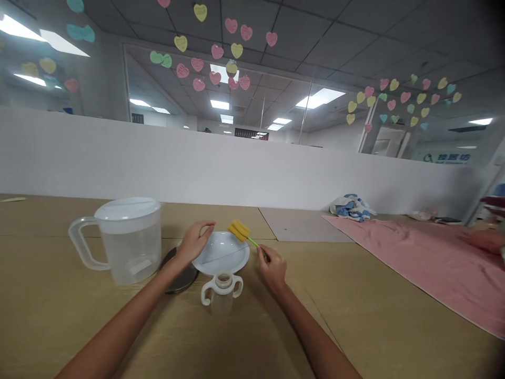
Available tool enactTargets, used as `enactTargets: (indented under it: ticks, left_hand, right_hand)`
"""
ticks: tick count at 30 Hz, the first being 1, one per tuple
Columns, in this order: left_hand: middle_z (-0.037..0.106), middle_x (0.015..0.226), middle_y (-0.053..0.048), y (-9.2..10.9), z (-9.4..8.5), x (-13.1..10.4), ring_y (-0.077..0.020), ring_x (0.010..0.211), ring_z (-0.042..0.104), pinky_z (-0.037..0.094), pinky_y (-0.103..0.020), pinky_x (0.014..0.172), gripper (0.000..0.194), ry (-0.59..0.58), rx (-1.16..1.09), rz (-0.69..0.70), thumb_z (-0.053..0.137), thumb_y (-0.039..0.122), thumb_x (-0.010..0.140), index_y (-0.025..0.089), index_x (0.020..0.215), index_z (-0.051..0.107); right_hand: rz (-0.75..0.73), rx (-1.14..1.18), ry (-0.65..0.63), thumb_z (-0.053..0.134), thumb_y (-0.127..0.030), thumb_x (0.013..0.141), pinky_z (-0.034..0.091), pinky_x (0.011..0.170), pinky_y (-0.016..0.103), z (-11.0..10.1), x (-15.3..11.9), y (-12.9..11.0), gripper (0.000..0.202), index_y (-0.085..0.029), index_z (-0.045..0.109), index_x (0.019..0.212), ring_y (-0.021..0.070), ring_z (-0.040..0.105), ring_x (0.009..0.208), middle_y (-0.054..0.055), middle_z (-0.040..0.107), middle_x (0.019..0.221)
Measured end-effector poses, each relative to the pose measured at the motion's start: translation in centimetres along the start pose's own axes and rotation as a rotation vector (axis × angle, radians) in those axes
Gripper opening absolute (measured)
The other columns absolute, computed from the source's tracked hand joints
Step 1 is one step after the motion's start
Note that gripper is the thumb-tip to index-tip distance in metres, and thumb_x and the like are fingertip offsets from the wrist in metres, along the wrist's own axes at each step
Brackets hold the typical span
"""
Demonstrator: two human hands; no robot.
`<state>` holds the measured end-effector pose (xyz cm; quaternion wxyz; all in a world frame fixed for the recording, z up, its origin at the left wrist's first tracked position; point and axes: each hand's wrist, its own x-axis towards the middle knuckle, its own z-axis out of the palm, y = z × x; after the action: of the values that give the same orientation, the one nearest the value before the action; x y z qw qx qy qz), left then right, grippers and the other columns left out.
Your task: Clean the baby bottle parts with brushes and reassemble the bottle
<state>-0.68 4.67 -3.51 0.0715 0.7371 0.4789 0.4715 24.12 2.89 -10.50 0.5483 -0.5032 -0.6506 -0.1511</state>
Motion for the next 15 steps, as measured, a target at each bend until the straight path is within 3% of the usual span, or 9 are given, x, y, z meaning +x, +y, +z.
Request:
enactTargets:
  ticks: [3, 4, 7, 12, 15]
  left_hand:
    - [0.065, 0.103, -0.009, 0.5, -0.3, -4.7, -0.0211, 0.096, 0.06, 0.046, -0.035, 0.086, 0.034, 0.176, -0.099, 0.058, 0.031, 0.036, 0.089, 0.018, 0.102, 0.057]
    - [0.064, 0.103, -0.009, 0.7, 0.1, -6.3, -0.0216, 0.096, 0.059, 0.046, -0.036, 0.086, 0.032, 0.162, -0.126, 0.153, 0.035, 0.036, 0.088, 0.018, 0.103, 0.056]
    - [0.059, 0.114, -0.012, 1.0, 2.0, -9.6, -0.0236, 0.105, 0.055, 0.046, -0.037, 0.088, 0.044, -0.06, -0.166, 0.355, 0.048, 0.039, 0.082, 0.017, 0.12, 0.046]
    - [0.062, 0.111, -0.011, 2.2, 4.0, -10.6, -0.0232, 0.101, 0.059, 0.047, -0.036, 0.088, 0.066, -0.138, -0.319, 0.149, 0.06, 0.045, 0.074, 0.018, 0.129, 0.036]
    - [0.063, 0.111, -0.011, 2.7, 3.9, -10.6, -0.0242, 0.1, 0.06, 0.048, -0.036, 0.087, 0.066, -0.171, -0.37, 0.079, 0.064, 0.05, 0.069, 0.02, 0.124, 0.043]
  right_hand:
    - [-0.027, 0.001, -0.008, 0.045, -0.033, 0.086, 0.046, 0.061, 0.021, 0.1, 0.0, -0.2, 0.029, -0.017, 0.07, 0.084, 0.0143, 0.064, 0.066, 0.006, 0.071, 0.081]
    - [-0.04, 0.0, -0.015, 0.045, -0.032, 0.086, 0.046, 0.062, 0.021, 0.1, 0.1, -0.3, 0.029, -0.017, 0.07, 0.084, 0.0142, 0.064, 0.067, 0.006, 0.071, 0.081]
    - [-0.076, -0.007, -0.015, 0.046, -0.031, 0.085, 0.046, 0.063, 0.021, -0.2, 0.1, -0.5, 0.028, -0.016, 0.07, 0.084, 0.0132, 0.063, 0.064, 0.006, 0.071, 0.079]
    - [-0.116, 0.007, 0.011, 0.046, -0.03, 0.085, 0.044, 0.058, 0.021, -0.8, 0.3, -1.0, 0.028, -0.015, 0.069, 0.085, 0.0114, 0.061, 0.058, 0.006, 0.07, 0.075]
    - [-0.142, 0.02, 0.005, 0.046, -0.029, 0.085, 0.043, 0.055, 0.021, -0.8, 0.3, -1.1, 0.027, -0.015, 0.069, 0.084, 0.0109, 0.059, 0.055, 0.006, 0.07, 0.073]
